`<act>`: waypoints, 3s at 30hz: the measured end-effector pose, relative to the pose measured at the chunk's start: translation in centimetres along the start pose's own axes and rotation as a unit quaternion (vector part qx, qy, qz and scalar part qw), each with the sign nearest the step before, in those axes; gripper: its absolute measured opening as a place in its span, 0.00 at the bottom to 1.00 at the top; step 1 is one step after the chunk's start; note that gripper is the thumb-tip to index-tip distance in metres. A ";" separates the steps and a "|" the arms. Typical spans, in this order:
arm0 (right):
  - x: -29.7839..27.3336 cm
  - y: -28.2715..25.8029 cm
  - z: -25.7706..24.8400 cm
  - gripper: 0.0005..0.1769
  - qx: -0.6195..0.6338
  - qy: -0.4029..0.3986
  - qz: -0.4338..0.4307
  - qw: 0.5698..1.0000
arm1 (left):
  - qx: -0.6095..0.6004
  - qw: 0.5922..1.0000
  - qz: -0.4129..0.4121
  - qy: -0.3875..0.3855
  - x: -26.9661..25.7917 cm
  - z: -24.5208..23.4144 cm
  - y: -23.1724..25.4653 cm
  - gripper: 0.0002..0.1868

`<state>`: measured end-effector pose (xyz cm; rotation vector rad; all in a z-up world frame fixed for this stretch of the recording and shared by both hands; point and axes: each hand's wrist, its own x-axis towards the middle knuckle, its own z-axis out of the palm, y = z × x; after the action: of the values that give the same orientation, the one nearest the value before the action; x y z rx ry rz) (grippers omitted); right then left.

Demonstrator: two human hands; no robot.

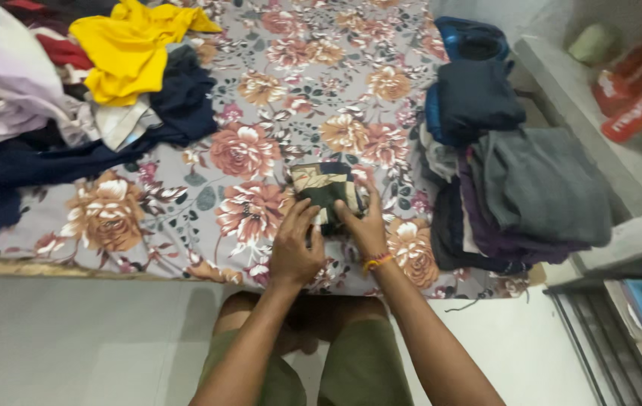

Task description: The person folds a patterned pillowcase, a multicolored shirt, and a yellow t-shirt by hand on a bed, placing them into a stack.

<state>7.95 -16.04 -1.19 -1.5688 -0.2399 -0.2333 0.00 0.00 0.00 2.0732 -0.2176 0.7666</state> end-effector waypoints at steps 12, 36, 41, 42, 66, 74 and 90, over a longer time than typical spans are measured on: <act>10.3 -10.4 -7.5 0.26 -0.044 0.039 -0.186 0.981 | -0.041 0.999 -0.020 0.016 0.8 -0.7 1.5 0.18; 25.0 -9.6 -27.3 0.31 -0.499 0.312 -0.069 0.806 | 0.015 0.999 -0.031 0.000 1.2 -0.5 1.5 0.13; 19.9 -15.8 -20.6 0.25 -0.555 0.250 -0.281 0.742 | 0.015 0.999 -0.041 0.001 1.1 -0.5 1.7 0.12; 19.3 -16.5 -19.1 0.24 -0.549 0.216 -0.297 0.751 | 0.014 0.999 -0.043 0.002 1.1 -0.5 1.7 0.12; 3.7 2.0 4.7 0.22 -0.408 -0.091 -0.195 0.887 | -0.012 0.999 -0.050 0.018 1.3 -0.6 -0.5 0.12; 2.8 0.2 5.7 0.19 -0.424 -0.060 -0.178 0.886 | 0.244 0.968 -0.047 0.041 10.5 -12.3 -12.4 0.17; 2.9 0.1 5.7 0.19 -0.426 -0.059 -0.167 0.887 | 0.329 0.917 -0.147 0.168 16.9 -19.0 -23.9 0.05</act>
<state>10.78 -10.31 -0.49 -2.4183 -0.5580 -0.5666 15.15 31.44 1.51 2.4541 0.6151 1.0892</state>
